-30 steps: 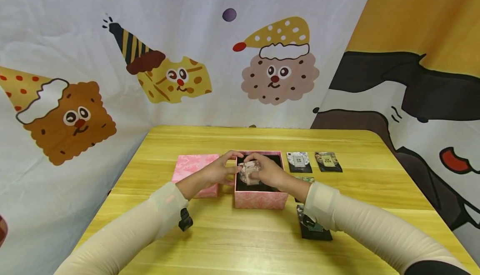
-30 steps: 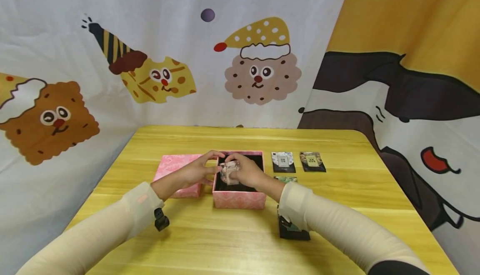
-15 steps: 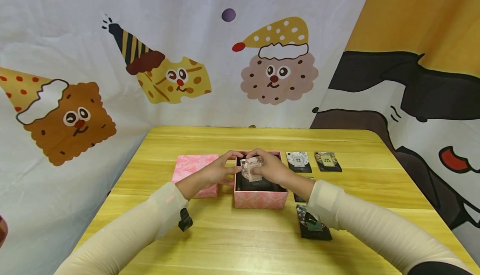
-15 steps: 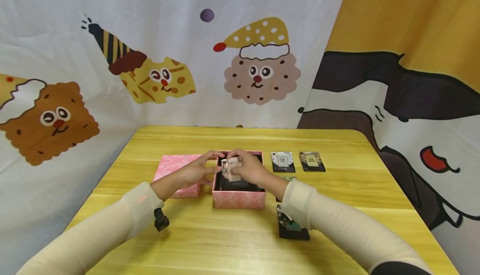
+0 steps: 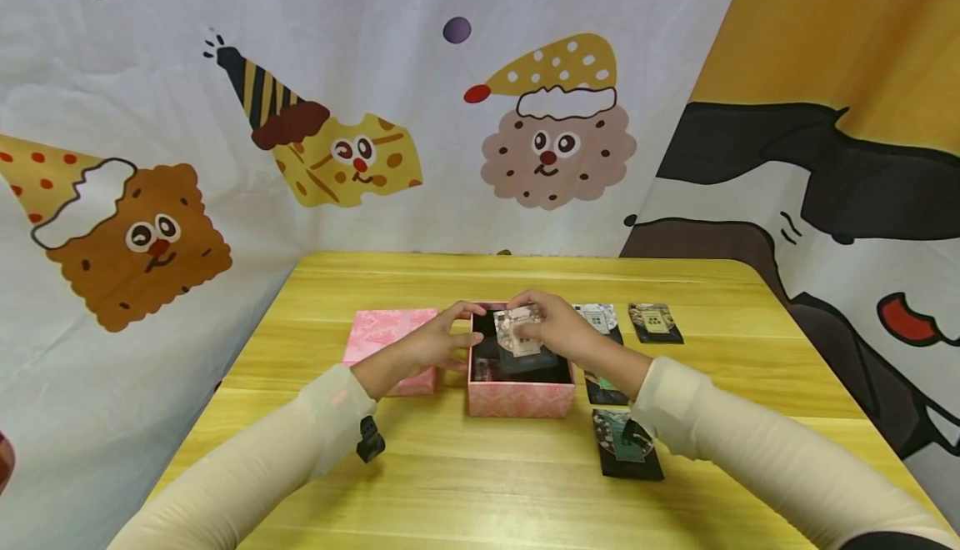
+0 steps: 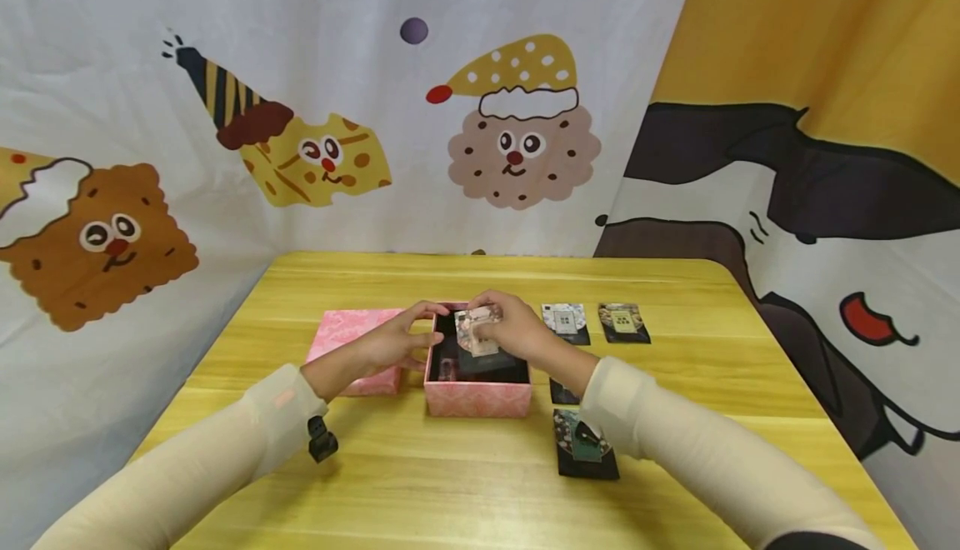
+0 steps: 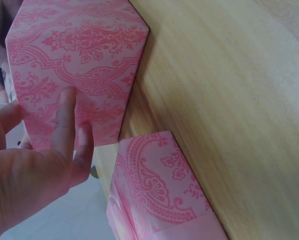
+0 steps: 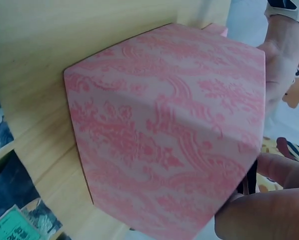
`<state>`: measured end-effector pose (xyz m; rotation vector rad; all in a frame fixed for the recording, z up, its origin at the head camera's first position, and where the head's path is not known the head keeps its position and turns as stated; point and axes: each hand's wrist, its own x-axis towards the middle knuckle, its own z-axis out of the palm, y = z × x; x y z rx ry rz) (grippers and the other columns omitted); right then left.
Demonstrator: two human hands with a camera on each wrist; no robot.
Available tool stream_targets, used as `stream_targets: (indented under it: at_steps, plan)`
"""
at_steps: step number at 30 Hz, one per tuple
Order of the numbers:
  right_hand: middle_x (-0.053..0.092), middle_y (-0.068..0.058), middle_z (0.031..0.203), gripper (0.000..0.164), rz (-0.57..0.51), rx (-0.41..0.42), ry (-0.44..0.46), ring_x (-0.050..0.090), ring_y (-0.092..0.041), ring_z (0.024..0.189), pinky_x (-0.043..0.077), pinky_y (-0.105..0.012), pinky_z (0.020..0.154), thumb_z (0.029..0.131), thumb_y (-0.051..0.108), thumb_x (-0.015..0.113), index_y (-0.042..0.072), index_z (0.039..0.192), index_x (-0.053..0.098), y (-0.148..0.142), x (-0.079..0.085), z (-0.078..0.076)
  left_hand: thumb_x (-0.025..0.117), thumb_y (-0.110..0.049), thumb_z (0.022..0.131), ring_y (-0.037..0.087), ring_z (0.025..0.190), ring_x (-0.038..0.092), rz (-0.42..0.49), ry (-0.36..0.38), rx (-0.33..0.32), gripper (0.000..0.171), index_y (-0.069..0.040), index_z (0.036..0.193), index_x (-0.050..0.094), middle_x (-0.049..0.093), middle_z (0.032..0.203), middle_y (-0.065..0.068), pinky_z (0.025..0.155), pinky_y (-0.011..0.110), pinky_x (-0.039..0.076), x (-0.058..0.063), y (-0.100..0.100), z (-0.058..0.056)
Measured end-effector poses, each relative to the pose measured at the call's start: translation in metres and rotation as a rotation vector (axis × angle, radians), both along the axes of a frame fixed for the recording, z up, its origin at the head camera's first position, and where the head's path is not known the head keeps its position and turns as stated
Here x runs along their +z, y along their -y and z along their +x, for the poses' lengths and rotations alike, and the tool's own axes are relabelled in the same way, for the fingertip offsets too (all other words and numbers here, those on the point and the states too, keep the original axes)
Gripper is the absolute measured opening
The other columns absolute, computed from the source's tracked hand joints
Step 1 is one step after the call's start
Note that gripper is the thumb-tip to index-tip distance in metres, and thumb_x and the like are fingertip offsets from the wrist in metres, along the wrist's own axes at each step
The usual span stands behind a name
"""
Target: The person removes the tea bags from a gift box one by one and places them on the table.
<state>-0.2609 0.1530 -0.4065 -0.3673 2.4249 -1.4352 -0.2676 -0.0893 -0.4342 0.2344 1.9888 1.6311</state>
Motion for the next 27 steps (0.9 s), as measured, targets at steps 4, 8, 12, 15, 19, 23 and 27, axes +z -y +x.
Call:
stream_targets:
  at_steps: [4, 8, 12, 15, 19, 23, 27]
  plan:
    - [0.053, -0.015, 0.146, 0.033, 0.001, -0.017, 0.017, 0.060, -0.034, 0.116, 0.055, -0.040, 0.079, 0.099, 0.016, 0.071, 0.016, 0.131, 0.065, -0.008, 0.004, -0.001, 0.056, -0.011, 0.107, 0.043, 0.118, 0.060, 0.011, -0.002, -0.004, 0.042, -0.013, 0.147, 0.042, 0.018, 0.165, 0.017, 0.089, 0.058, 0.058, 0.000, 0.000, 0.001]
    - [0.060, -0.016, 0.124, 0.032, -0.011, -0.031, 0.013, 0.058, -0.025, 0.090, 0.050, -0.037, 0.070, 0.099, 0.016, 0.071, 0.015, 0.131, 0.066, -0.018, 0.008, -0.002, 0.055, -0.011, 0.108, 0.048, 0.126, 0.055, -0.001, -0.010, -0.009, 0.045, -0.012, 0.150, 0.040, 0.017, 0.165, 0.017, 0.089, 0.058, 0.058, 0.000, 0.000, 0.001]
    - [0.053, -0.015, 0.093, 0.034, -0.048, -0.044, 0.027, 0.037, -0.021, 0.061, 0.041, -0.035, 0.057, 0.100, 0.013, 0.069, 0.011, 0.133, 0.064, -0.026, 0.012, -0.003, 0.056, -0.012, 0.107, 0.048, 0.128, 0.053, -0.012, -0.008, -0.008, 0.046, -0.013, 0.150, 0.040, 0.017, 0.166, 0.015, 0.089, 0.057, 0.058, 0.000, 0.000, 0.001]
    - [0.051, -0.013, 0.092, 0.034, -0.060, -0.058, 0.024, 0.036, -0.022, 0.062, 0.041, -0.035, 0.058, 0.100, 0.013, 0.069, 0.009, 0.133, 0.064, -0.032, 0.014, -0.003, 0.057, -0.013, 0.107, 0.048, 0.129, 0.052, -0.012, -0.007, -0.009, 0.045, -0.015, 0.149, 0.041, 0.016, 0.166, 0.015, 0.090, 0.057, 0.058, 0.000, 0.000, 0.001]
    - [0.053, -0.015, 0.104, 0.033, -0.060, -0.070, 0.011, 0.044, -0.026, 0.076, 0.045, -0.037, 0.064, 0.099, 0.014, 0.069, 0.008, 0.132, 0.065, -0.037, 0.016, -0.004, 0.056, -0.012, 0.107, 0.048, 0.131, 0.049, -0.008, -0.014, -0.018, 0.045, -0.014, 0.149, 0.040, 0.016, 0.166, 0.016, 0.090, 0.058, 0.058, -0.001, 0.000, 0.001]
    - [0.053, -0.015, 0.106, 0.032, -0.057, -0.089, 0.008, 0.046, -0.028, 0.080, 0.046, -0.038, 0.067, 0.099, 0.014, 0.069, 0.010, 0.131, 0.065, -0.041, 0.016, -0.004, 0.055, -0.011, 0.108, 0.048, 0.130, 0.049, -0.001, -0.015, -0.025, 0.047, -0.012, 0.151, 0.038, 0.016, 0.165, 0.016, 0.091, 0.058, 0.057, 0.000, 0.001, 0.001]
    - [0.052, -0.014, 0.101, 0.034, -0.050, -0.100, -0.005, 0.046, -0.027, 0.080, 0.046, -0.038, 0.068, 0.099, 0.015, 0.069, 0.009, 0.132, 0.065, -0.049, 0.015, -0.005, 0.057, -0.012, 0.107, 0.047, 0.128, 0.050, 0.003, -0.015, -0.028, 0.048, -0.012, 0.151, 0.039, 0.017, 0.165, 0.016, 0.091, 0.058, 0.057, 0.000, 0.001, 0.001]
